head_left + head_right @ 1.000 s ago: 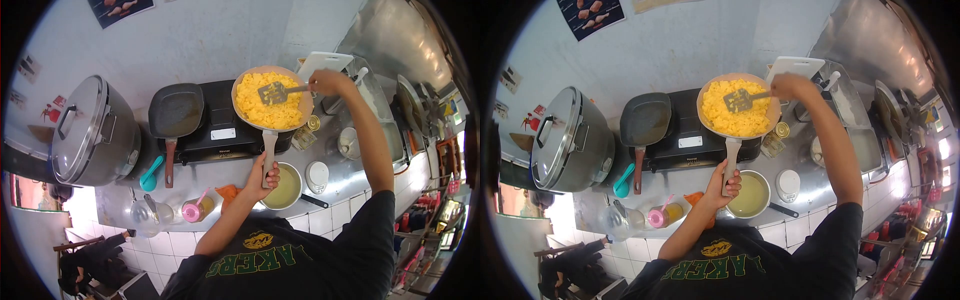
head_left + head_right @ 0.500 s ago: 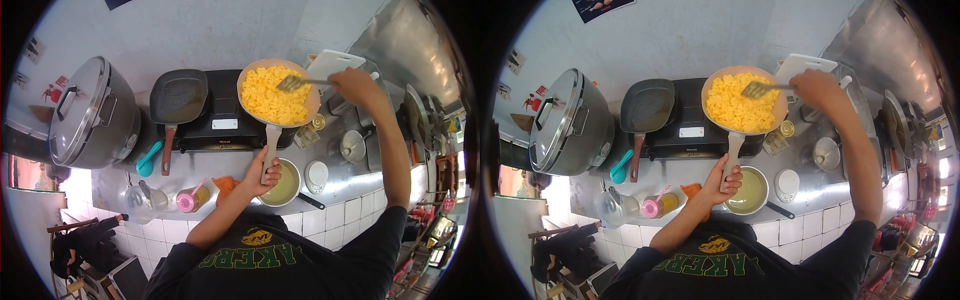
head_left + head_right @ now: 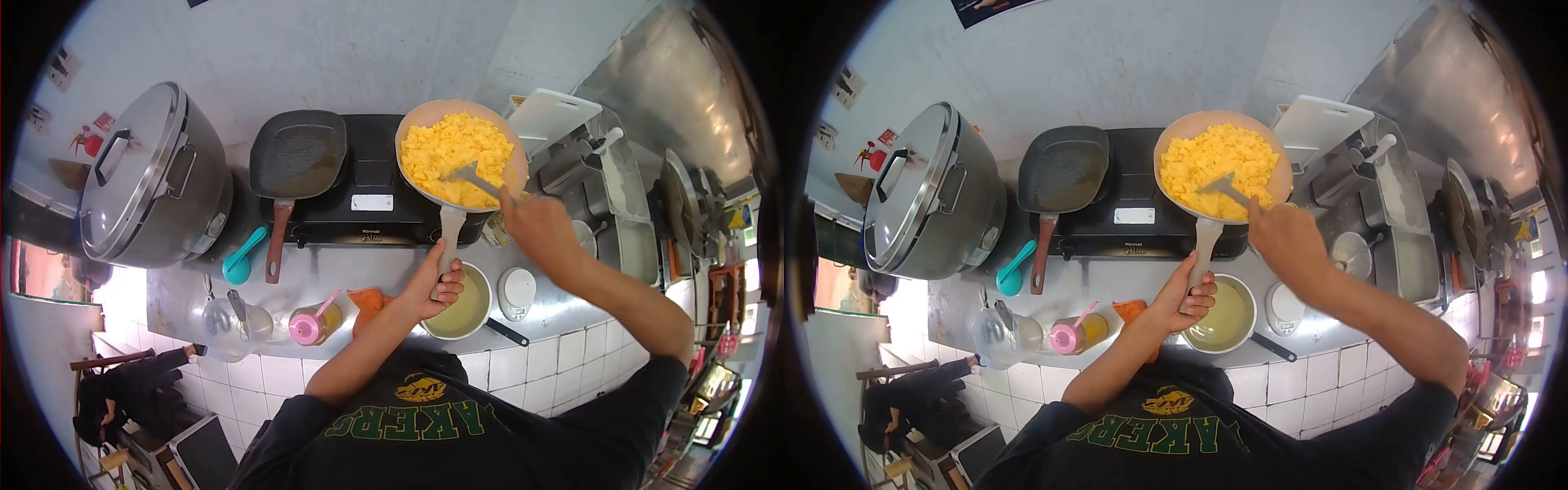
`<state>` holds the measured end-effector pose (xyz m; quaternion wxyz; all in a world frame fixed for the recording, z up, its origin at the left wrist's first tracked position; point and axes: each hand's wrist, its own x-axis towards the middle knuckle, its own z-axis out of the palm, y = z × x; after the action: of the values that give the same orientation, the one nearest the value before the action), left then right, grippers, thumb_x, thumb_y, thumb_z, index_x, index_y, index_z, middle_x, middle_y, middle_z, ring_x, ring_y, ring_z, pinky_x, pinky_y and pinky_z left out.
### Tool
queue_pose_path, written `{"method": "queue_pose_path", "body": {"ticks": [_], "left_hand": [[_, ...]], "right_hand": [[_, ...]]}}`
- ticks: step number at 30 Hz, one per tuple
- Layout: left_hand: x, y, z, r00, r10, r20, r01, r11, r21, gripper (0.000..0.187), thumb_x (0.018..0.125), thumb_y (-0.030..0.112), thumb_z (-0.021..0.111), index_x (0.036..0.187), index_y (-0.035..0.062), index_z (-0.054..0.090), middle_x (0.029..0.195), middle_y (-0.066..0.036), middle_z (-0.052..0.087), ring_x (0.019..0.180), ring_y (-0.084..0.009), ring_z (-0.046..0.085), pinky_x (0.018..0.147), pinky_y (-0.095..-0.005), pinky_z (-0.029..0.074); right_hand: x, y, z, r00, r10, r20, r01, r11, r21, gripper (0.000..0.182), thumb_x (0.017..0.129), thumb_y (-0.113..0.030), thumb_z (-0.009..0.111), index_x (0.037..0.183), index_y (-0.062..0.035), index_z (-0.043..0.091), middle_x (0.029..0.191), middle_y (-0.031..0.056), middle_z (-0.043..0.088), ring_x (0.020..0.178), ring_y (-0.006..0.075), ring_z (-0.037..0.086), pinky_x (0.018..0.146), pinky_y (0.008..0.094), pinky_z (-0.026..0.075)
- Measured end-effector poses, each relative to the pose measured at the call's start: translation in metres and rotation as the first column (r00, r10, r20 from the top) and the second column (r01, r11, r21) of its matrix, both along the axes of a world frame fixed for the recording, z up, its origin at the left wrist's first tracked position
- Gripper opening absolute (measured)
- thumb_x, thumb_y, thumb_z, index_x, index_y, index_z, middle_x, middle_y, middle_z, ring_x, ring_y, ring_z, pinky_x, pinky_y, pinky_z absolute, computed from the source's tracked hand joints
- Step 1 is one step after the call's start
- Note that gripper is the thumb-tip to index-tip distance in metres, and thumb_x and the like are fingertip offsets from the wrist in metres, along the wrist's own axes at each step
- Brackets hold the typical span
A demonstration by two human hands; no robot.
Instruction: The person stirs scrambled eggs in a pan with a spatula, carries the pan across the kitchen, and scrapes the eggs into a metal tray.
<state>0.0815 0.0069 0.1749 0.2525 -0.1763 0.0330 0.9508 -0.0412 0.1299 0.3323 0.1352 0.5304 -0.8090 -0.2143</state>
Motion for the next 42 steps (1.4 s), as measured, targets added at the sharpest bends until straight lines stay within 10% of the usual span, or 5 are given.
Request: {"method": "queue_pose_path", "body": {"ticks": [9,24,32,38,42], "left_hand": [[0.004,0.005,0.001,0.999,0.016,0.041,-0.012,0.996,-0.092,0.052,0.089,0.062,0.042,0.074,0.0127,0.044,0.056,0.006,0.033,0.042,-0.0042,0.03,0.035,-0.0184,0.022],[0.001,-0.001,0.0,1.0,0.015,0.025,-0.012,0.997,-0.082,0.05,0.09,0.06,0.042,0.074,0.0126,0.044,0.055,0.006,0.033,0.042,-0.005,0.03,0.036,-0.0196,0.022],[0.002,0.007,0.005,0.997,0.013,0.072,-0.001,0.987,-0.16,0.048,0.091,0.059,0.041,0.075,0.0134,0.044,0.056,0.006,0.032,0.043,-0.0043,0.028,0.036,-0.019,0.022],[0.002,0.002,-0.002,1.0,0.021,0.023,-0.018,0.992,-0.127,0.051,0.092,0.06,0.037,0.078,0.0119,0.045,0.057,0.004,0.036,0.045,-0.0085,0.034,0.04,-0.0212,0.027],[-0.004,0.004,-0.02,0.997,0.083,0.009,-0.07,0.886,-0.458,0.053,0.093,0.058,0.035,0.084,0.0086,0.052,0.063,-0.003,0.051,0.052,-0.0169,0.05,0.05,-0.0293,0.041]], "right_hand": [[-0.114,-0.01,-0.016,0.886,-0.391,0.249,0.396,0.918,0.029,0.027,0.088,-0.023,0.051,0.113,-0.0195,0.063,0.082,0.0094,0.066,0.075,0.0298,0.066,0.063,0.0437,0.052],[-0.042,0.0,0.042,0.986,-0.054,0.155,0.048,0.998,0.037,0.025,0.083,-0.013,0.055,0.107,-0.0112,0.059,0.066,0.0094,0.062,0.062,0.0275,0.065,0.053,0.0396,0.05],[-0.057,-0.029,-0.024,0.92,-0.365,0.145,0.365,0.931,0.031,0.016,0.085,-0.019,0.053,0.091,-0.01,0.065,0.076,0.0126,0.066,0.076,0.0295,0.066,0.066,0.0408,0.053],[-0.141,0.01,0.04,0.824,-0.396,0.405,0.398,0.914,0.085,0.023,0.087,-0.025,0.051,0.096,-0.0095,0.066,0.093,0.0137,0.065,0.09,0.0335,0.063,0.075,0.0453,0.051],[-0.129,0.005,0.01,0.87,-0.449,0.206,0.464,0.885,-0.031,0.022,0.086,-0.024,0.052,0.095,-0.0077,0.065,0.093,0.0139,0.065,0.091,0.0342,0.062,0.074,0.046,0.051]]}}
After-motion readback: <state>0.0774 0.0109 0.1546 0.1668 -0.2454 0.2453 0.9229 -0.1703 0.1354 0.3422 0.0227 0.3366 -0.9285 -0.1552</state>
